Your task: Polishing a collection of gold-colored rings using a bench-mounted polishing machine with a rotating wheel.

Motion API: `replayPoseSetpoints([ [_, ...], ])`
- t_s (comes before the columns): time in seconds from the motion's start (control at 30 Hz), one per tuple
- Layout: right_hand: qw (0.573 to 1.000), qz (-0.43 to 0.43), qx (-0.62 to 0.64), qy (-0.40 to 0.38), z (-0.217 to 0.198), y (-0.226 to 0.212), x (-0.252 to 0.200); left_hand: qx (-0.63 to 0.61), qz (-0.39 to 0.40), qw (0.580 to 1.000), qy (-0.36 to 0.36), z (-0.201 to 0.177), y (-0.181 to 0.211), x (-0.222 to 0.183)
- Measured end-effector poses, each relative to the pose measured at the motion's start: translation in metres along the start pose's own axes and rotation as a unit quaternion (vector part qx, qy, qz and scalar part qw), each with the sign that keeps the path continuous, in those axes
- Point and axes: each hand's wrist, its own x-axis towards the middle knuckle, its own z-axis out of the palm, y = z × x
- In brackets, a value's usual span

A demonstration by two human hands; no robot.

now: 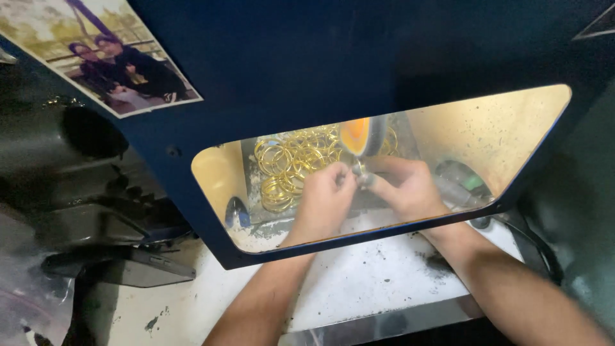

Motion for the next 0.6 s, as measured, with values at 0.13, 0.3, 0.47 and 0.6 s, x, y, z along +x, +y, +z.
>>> replayPoseSetpoints([
  [0.13,1.000,0.006,0.028,0.011,0.001,-0.003,-0.003,-0.004,-0.010,1.000,0.001,-0.005,0.006,-0.002],
  [0.3,0.995,-0.023,0.017,-0.095,-0.010,-0.010,0.000,0.032,0.150,0.988,-0.006,-0.020,0.001,0.004],
  [0.47,0.942,-0.093,-0.027,-0.321,-0.042,-0.017,-0.004,0.030,0.248,0.954,-0.166,-0.067,0.038,-0.015],
  [0.6,0.917,-0.014,-0.001,-0.399,-0.047,-0.034,-0.008,0.004,0.239,0.935,-0.261,-0.070,0.026,-0.010],
])
